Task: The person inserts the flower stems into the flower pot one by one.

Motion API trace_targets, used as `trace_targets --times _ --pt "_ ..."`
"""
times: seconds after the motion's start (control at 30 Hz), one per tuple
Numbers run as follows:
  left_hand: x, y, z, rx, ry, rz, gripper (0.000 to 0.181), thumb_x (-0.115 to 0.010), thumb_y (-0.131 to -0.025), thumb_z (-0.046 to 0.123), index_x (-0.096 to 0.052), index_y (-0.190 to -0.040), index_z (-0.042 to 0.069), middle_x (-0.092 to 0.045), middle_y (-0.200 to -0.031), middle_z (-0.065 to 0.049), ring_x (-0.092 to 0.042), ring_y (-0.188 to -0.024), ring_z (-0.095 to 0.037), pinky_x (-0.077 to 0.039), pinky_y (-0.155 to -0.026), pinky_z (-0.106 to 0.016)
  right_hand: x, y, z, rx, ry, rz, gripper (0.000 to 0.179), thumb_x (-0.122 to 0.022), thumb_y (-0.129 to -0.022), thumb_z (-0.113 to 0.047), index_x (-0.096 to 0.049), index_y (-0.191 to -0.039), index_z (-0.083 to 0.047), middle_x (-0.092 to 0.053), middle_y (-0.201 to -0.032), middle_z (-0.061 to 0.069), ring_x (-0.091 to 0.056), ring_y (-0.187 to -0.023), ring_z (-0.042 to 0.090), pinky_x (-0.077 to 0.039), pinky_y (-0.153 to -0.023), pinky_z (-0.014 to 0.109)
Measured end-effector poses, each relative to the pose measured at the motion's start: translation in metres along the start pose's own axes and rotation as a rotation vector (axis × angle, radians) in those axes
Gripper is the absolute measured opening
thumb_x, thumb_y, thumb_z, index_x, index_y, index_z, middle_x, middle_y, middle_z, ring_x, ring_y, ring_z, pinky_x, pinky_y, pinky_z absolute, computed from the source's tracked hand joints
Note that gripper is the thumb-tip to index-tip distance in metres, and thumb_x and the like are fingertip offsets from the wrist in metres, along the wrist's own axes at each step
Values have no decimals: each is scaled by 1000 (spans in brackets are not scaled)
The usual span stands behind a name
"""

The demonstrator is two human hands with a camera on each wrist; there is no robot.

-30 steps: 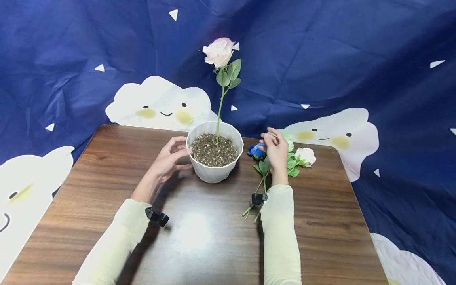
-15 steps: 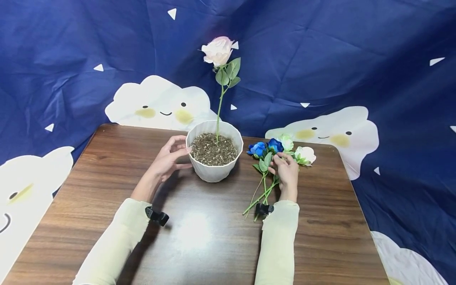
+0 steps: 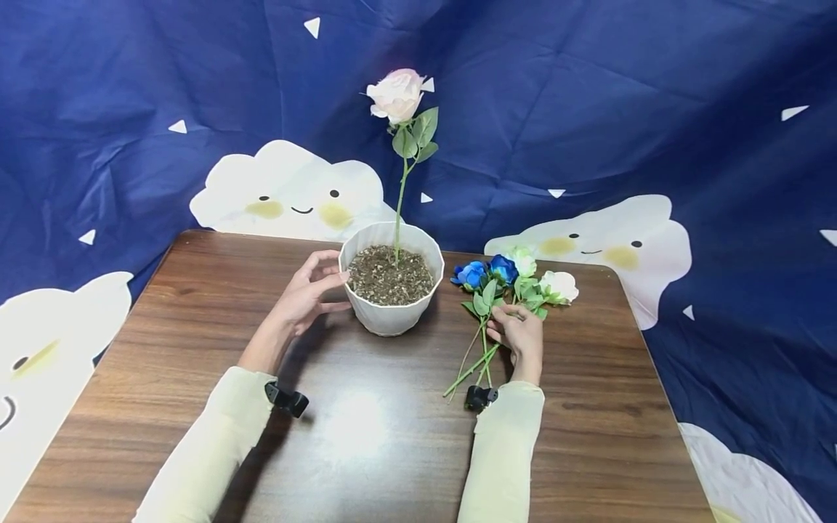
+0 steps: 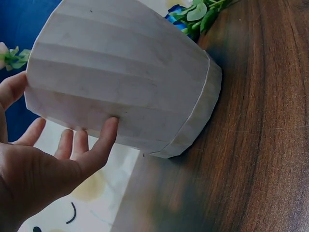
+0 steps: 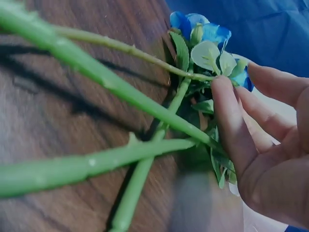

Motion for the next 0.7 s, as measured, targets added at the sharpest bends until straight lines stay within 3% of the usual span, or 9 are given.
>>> trace_targets --times 0.23,0.47,0.7 --pt "1 0 1 -3 -1 1 51 -69 -94 9 -45 -139 12 -47 -128 -15 -59 -107 -25 -60 -88 -55 -7 -2 9 -46 100 -42 19 -69 -95 -1 -56 -109 4 -70 -75 2 -69 -65 9 -63 -67 21" --pt "0 0 1 -2 -8 -5 55 -69 -94 9 -42 -142 10 -46 -128 -15 -59 -107 -25 -59 -91 -56 -14 -6 12 -34 192 7 24 -75 -87 5 -57 -101 6 -65 -70 2 -67 -61 8 -62 -61 21" --pt "1 1 0 2 -14 -2 54 -69 -95 10 -42 -142 9 -46 -126 -14 -59 -106 -23 -58 -92 -56 -17 -7 12 -3 276 27 13 -75 -84 10 -63 -89 8 -62 -69 2 -64 -57 6 -61 -60 19"
Point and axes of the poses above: each hand's wrist, its own y-axis away from the middle knuckle, its own x-axis out of the back of the hand, z = x × y, the point moved 10 cm from there along -y, towards the middle knuckle
